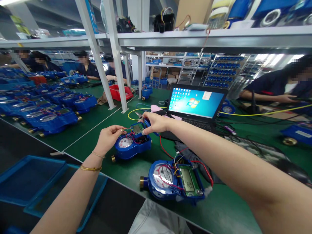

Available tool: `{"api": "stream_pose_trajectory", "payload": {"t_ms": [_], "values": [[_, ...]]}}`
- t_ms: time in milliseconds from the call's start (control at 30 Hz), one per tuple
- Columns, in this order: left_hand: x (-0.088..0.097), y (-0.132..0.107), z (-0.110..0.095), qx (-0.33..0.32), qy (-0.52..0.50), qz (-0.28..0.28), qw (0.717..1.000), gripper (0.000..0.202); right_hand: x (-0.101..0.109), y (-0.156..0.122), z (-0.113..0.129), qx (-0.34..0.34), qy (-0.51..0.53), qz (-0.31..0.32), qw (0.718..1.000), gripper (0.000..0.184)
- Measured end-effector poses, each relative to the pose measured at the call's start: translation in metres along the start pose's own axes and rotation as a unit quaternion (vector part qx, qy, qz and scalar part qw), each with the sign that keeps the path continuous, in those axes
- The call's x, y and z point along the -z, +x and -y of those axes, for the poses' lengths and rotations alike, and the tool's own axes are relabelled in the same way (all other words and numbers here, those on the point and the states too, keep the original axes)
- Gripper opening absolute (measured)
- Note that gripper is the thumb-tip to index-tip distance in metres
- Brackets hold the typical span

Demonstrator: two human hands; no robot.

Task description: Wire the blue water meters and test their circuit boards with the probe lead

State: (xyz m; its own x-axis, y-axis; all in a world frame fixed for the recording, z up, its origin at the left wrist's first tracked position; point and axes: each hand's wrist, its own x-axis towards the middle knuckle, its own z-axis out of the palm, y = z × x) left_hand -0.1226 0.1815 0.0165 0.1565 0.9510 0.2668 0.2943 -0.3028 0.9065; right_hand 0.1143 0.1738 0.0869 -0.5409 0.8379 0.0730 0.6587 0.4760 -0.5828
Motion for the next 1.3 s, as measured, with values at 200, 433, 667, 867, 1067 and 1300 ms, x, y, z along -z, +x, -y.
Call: {"api": "stream_pose_trajectory", "payload": {"t_ms": [200,433,667,867,1067,1300], "values": [[0.007,-0.005,-0.005,0.009,-0.039,0.027,0.999,0.022,-0.004,-0.001,-0.002,0.01,0.004,0.015,1.0,0.045],[0.003,-0.004,-0.002,-0.022,-0.053,0.031,0.998,0.017,-0.002,-0.005,-0.009,0.012,-0.016,0.03,0.999,0.044],[0.004,-0.006,-0.008,-0.017,-0.036,0.065,0.997,0.017,-0.001,-0.004,-0.009,0.019,-0.025,0.042,0.999,0.046],[0.007,-0.009,-0.009,-0.013,-0.004,0.081,0.997,0.024,0.0,-0.004,-0.008,0.015,-0.039,0.056,0.998,0.045],[0.01,-0.01,-0.013,-0.025,0.024,0.095,0.995,0.031,0.004,-0.006,-0.001,0.007,-0.096,0.061,0.994,0.044],[0.008,-0.013,-0.022,-0.04,0.056,0.071,0.995,0.02,-0.005,-0.007,-0.001,-0.016,-0.122,0.08,0.989,0.047]]}}
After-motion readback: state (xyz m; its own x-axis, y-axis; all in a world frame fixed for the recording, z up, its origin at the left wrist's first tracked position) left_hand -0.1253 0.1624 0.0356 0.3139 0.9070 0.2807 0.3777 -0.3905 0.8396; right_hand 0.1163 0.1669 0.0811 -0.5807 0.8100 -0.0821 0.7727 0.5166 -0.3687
